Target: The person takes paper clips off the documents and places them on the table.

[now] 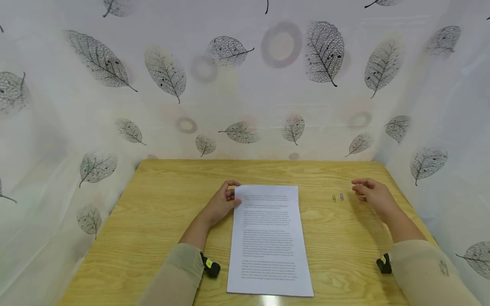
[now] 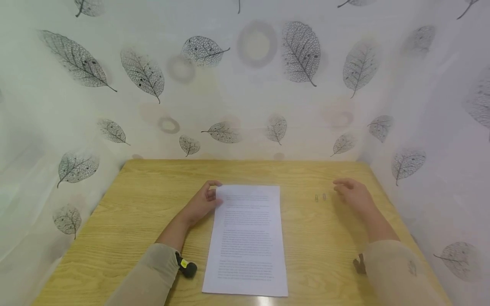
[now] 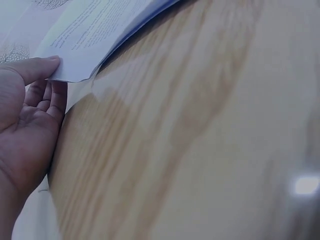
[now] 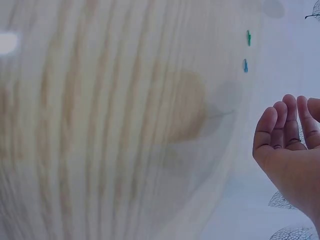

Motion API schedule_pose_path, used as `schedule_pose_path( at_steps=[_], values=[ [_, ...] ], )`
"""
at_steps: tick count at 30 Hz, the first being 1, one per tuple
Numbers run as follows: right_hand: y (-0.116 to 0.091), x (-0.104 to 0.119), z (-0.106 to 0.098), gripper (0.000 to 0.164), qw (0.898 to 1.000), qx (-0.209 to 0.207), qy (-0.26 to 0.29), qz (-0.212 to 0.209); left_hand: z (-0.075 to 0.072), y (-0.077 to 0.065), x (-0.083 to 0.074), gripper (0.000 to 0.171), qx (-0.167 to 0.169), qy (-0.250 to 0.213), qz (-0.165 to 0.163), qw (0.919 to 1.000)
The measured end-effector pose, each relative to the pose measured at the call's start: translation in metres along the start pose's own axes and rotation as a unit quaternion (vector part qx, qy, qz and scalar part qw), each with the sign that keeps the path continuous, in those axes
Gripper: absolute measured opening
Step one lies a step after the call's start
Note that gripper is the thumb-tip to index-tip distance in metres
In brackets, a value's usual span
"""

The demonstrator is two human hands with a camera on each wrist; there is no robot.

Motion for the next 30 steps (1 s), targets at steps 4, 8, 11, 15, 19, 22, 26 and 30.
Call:
schedule_pose_path(
  at_steps=[4,8,11,15,19,22,26,30],
  values=[
    [-0.001,0.005,0.002,0.056,1.000,0.003,0.012,-0.014,0.000,0.004,0.002,0.052,-0.016,0.006,-0.001,0.9999],
    [-0.003,0.016,0.006,0.055,0.999,0.014,0.019,-0.025,0.003,0.008,-0.001,0.054,-0.041,0.028,-0.003,0.9987],
    [-0.008,0.025,0.011,0.052,0.999,0.025,0.028,-0.033,0.007,0.010,-0.006,0.056,-0.060,0.093,-0.001,0.9939],
    [-0.017,0.039,0.024,0.051,0.998,0.036,0.034,-0.047,0.016,0.012,-0.013,0.058,-0.075,0.248,0.027,0.9654],
    [-0.026,0.052,0.042,0.051,0.997,0.044,0.026,-0.062,0.024,0.015,-0.015,0.056,-0.079,0.372,0.061,0.9229],
    [-0.030,0.059,0.054,0.048,0.996,0.051,0.013,-0.069,0.029,0.017,-0.014,0.052,-0.077,0.418,0.069,0.9024],
    [-0.030,0.067,0.066,0.045,0.995,0.062,-0.008,-0.081,0.036,0.017,-0.015,0.043,-0.088,0.454,0.058,0.8846],
    [-0.025,0.078,0.075,0.042,0.992,0.074,-0.019,-0.097,0.046,0.015,-0.022,0.039,-0.076,0.519,0.047,0.8498]
  ],
)
Point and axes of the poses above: each hand's wrist, its own y-axis towards the middle knuckle, its own z-axis out of the palm, x = y × z, the point moved 2 cm from there along y, towards the middle knuckle, and after that the axes turned 11 degrees about -y, right-handed, at the moved point
